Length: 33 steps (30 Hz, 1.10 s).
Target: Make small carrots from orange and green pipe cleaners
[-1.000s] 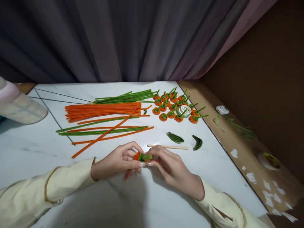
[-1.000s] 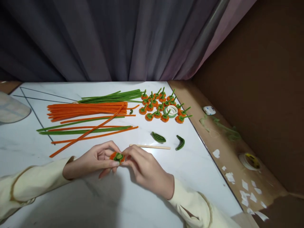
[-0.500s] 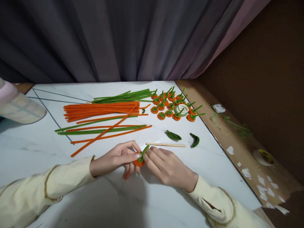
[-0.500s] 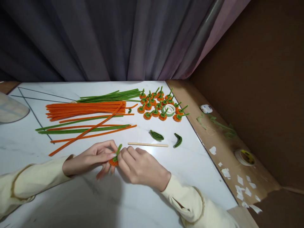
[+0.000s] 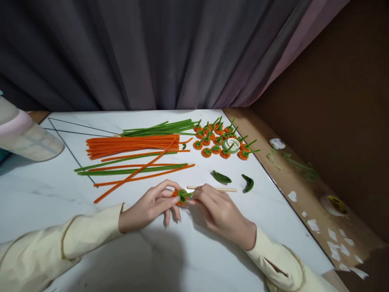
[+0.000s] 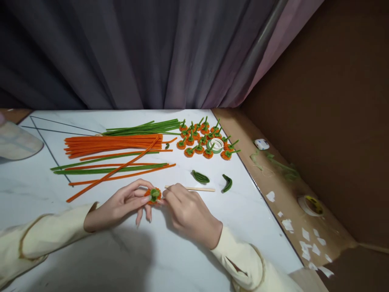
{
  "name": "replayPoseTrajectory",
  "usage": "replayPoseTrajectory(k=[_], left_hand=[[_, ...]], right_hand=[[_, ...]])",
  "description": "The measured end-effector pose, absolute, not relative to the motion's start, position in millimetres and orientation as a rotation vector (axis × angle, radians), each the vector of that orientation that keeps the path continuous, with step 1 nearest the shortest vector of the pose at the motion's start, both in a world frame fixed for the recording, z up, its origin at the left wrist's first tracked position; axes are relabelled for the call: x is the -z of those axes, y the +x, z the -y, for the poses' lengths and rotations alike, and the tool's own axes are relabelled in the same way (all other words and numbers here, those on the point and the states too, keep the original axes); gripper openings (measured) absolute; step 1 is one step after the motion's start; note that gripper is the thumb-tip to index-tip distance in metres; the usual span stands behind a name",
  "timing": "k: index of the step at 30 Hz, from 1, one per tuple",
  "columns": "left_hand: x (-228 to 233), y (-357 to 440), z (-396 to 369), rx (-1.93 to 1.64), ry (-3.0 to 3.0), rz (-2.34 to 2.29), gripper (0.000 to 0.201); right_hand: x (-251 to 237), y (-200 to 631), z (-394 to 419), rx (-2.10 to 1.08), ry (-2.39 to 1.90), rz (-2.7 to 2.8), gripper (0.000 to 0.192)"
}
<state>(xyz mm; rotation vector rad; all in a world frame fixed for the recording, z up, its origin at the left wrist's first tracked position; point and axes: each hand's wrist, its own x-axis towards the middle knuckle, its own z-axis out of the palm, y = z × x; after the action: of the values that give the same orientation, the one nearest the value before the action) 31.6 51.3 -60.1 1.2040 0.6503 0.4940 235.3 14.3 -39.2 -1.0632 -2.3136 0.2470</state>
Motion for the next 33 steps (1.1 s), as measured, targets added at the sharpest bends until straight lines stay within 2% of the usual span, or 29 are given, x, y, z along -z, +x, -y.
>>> replayPoseTrajectory(k=[7,11,17,21,25,28,33], left_hand=[[61.3,34.2,-43.8,-0.547,1.493,-0.780,0.026],[62.7,33.2,-41.3,-0.545,1.597,-0.811,0.025],[53.0,32.4,-38.7,-0.699,1.723,-1.036,0.015],[45.5,39.7,-38.3,-0.503,1.574,-1.028,0.026],[45.7,46.6,-42.1,-0.434,1.353,-1.083,0.034],[46.0,47.6,-46.0,-0.397,1.272,-1.098,0.036],[40.4,48.0,-49.9,-0.365,1.275,-1.133,0.032]], right_hand=[[45.8,221.9,-12.9,-1.338,-1.307,1.619,0.019],[48.4,218.3,-14.0,-1.681,-1.273,1.302,0.029],[44.8,219.4,-16.3,-1.614,-1.322,1.192,0.029],[47.5,218.1,-14.6,-1.540,-1.326,1.232,0.026],[54.0,216.0,-12.2,-1.327,-1.379,1.421,0.022],[57.8,214.9,-12.7,-1.205,-1.402,1.504,0.020],[59.7,215.7,-15.2,-1.185,-1.411,1.516,0.020]])
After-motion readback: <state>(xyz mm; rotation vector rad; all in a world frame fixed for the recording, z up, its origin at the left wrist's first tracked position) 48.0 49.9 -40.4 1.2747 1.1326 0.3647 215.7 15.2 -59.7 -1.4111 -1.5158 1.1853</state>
